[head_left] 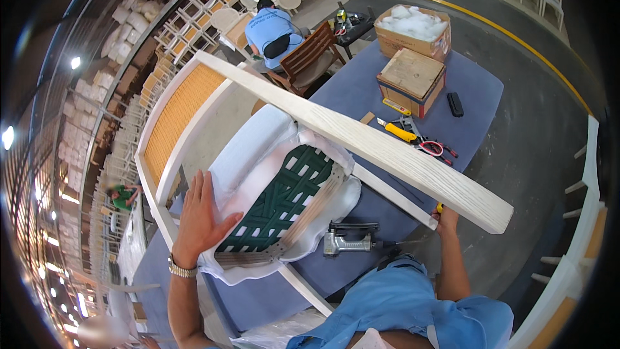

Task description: The person staples white fabric onto a chair frame using a staple gun, then trims excess fabric with a utility knife. They repeatedly adjust the fabric and reposition the chair to secure the material around the seat and backrest.

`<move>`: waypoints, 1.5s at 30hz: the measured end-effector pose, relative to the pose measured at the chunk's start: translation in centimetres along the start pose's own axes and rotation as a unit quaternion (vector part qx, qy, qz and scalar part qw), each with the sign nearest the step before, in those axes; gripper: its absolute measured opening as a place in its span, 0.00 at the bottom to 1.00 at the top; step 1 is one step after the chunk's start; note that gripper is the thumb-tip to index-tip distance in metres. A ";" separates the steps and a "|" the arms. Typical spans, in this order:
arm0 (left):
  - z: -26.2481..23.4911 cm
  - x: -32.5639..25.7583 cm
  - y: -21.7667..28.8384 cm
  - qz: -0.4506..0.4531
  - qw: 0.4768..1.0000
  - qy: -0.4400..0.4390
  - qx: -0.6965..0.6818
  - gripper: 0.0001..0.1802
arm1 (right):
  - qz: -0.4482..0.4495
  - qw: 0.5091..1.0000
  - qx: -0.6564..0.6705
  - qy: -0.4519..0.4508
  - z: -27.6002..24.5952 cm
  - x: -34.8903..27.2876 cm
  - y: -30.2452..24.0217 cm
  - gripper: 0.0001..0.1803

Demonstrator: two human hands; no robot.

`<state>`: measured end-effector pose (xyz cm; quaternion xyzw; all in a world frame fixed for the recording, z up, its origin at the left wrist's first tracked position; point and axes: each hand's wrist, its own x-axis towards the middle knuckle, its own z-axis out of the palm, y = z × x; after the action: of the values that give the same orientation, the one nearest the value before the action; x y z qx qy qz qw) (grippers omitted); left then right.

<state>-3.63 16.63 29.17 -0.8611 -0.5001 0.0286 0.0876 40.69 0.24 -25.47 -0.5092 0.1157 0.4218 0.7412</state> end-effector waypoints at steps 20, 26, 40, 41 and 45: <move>-4.6 -0.3 0.2 0.022 0.981 0.040 -0.189 0.35 | -0.054 0.719 -0.224 -0.656 33.0 -20.4 -5.2 0.17; -1.0 0.8 -5.5 -0.093 0.966 0.039 -0.239 0.33 | -0.238 0.372 -0.598 -0.669 34.5 -23.7 1.8 0.17; 1.4 7.1 -5.7 -0.004 0.950 -0.112 -0.292 0.47 | -0.288 0.359 -0.684 -0.566 15.6 -16.2 10.1 0.39; 1.3 8.0 -6.6 -0.031 0.925 -0.150 -0.349 0.45 | -0.286 0.347 -0.701 -0.554 16.2 -16.1 10.4 0.39; 4.9 10.6 -11.4 -0.183 0.781 -0.204 -0.561 0.43 | -0.259 0.416 -0.664 -0.565 17.4 -16.2 9.5 0.37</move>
<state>-8.77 31.95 26.81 -0.6242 -0.5825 -0.0989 -0.5111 19.12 8.06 -14.09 -0.4954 -0.7828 0.3476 0.1450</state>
